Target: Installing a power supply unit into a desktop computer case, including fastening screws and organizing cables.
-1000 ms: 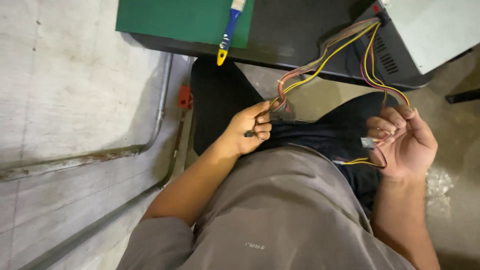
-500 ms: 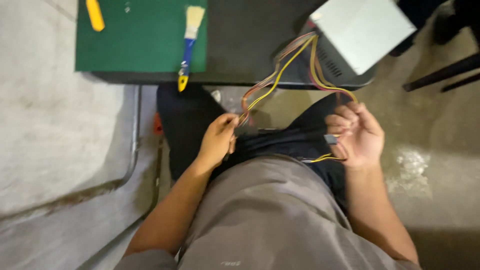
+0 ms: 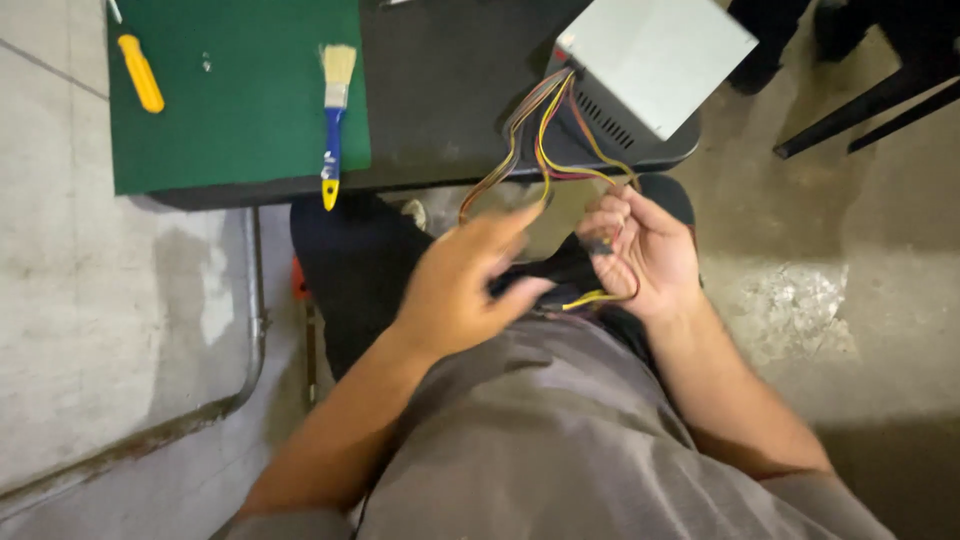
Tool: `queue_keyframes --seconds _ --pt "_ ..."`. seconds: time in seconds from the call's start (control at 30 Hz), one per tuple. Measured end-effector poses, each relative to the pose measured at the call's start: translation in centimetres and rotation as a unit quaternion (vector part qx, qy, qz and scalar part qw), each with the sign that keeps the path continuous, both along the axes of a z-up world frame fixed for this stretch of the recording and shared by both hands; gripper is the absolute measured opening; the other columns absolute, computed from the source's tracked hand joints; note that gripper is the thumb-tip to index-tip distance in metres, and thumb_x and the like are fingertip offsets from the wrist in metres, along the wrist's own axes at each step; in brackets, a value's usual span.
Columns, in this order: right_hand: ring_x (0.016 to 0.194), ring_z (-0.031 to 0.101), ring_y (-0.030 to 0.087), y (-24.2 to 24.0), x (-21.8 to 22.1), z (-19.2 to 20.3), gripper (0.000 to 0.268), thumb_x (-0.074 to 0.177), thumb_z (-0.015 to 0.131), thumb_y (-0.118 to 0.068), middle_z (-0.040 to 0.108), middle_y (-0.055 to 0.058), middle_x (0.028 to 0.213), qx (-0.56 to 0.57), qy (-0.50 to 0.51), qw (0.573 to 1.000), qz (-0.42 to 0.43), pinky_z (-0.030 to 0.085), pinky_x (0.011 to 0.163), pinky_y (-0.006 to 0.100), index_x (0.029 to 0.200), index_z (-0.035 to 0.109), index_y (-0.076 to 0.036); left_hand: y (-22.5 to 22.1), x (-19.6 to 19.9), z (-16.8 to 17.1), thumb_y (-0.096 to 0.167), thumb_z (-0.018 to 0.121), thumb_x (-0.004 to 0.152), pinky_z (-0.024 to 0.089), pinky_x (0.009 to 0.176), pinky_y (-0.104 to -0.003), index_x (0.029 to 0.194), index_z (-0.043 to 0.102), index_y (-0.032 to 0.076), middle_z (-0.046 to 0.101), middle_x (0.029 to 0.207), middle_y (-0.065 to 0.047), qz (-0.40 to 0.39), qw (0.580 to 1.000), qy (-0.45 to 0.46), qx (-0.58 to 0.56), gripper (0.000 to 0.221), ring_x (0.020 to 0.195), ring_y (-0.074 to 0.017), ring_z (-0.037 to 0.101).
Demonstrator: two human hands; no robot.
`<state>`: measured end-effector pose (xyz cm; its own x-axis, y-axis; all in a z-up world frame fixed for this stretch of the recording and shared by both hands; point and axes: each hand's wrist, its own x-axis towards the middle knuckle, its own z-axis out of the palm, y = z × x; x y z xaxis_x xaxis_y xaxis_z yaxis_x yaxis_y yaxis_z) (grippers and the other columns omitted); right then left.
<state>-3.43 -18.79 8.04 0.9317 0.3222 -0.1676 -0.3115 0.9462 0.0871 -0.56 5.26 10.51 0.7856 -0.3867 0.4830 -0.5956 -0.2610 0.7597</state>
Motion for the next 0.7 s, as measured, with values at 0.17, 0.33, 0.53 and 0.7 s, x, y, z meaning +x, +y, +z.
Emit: queue_keyframes --seconds 0.17,0.33,0.53,0.7 --pt "0.090 0.061 0.011 0.5 1.8 0.1 0.015 0.110 0.045 -0.017 0.050 -0.001 0.090 -0.054 0.017 0.998 0.038 0.060 0.079 0.020 0.108 0.055 -0.006 -3.5 4.2 1.4 0.018 0.080 0.091 0.052 0.078 -0.049 0.124 0.069 0.015 0.066 0.096 -0.009 -0.157 0.975 -0.155 0.026 0.035 0.086 -0.0354 0.067" --pt "0.094 0.073 0.029 -1.8 1.6 1.6 0.031 0.110 0.048 -0.029 0.063 0.006 0.088 -0.222 -0.007 0.974 0.048 0.066 0.079 0.040 0.103 0.063 -0.003 -3.3 5.8 3.7 0.025 0.061 0.104 0.052 0.081 -0.043 0.117 0.072 0.015 0.068 0.093 -0.006 -0.170 0.979 -0.098 -0.065 0.020 0.088 -0.0346 0.070" --pt "0.075 0.069 0.023 -11.5 -0.8 -3.0 0.029 0.107 0.056 -0.033 0.053 0.006 0.073 -0.598 0.032 0.792 -0.121 0.062 0.069 0.033 0.100 0.067 -0.007 2.3 5.4 2.6 0.016 0.066 0.102 0.055 0.078 -0.044 0.130 0.071 0.009 0.069 0.087 -0.014 -0.126 0.991 -0.026 -0.038 0.029 0.080 -0.0368 0.069" --pt "0.094 0.067 0.018 -17.4 -3.8 -10.4 0.020 0.112 0.052 -0.021 0.066 0.006 0.097 -0.791 0.118 0.588 -0.118 0.058 0.079 0.030 0.111 0.068 -0.009 6.8 3.0 -2.4 0.015 0.061 0.098 0.058 0.070 -0.031 0.128 0.068 -0.001 0.075 0.078 -0.015 -0.117 0.976 0.123 -0.140 0.034 0.071 -0.0204 0.071"
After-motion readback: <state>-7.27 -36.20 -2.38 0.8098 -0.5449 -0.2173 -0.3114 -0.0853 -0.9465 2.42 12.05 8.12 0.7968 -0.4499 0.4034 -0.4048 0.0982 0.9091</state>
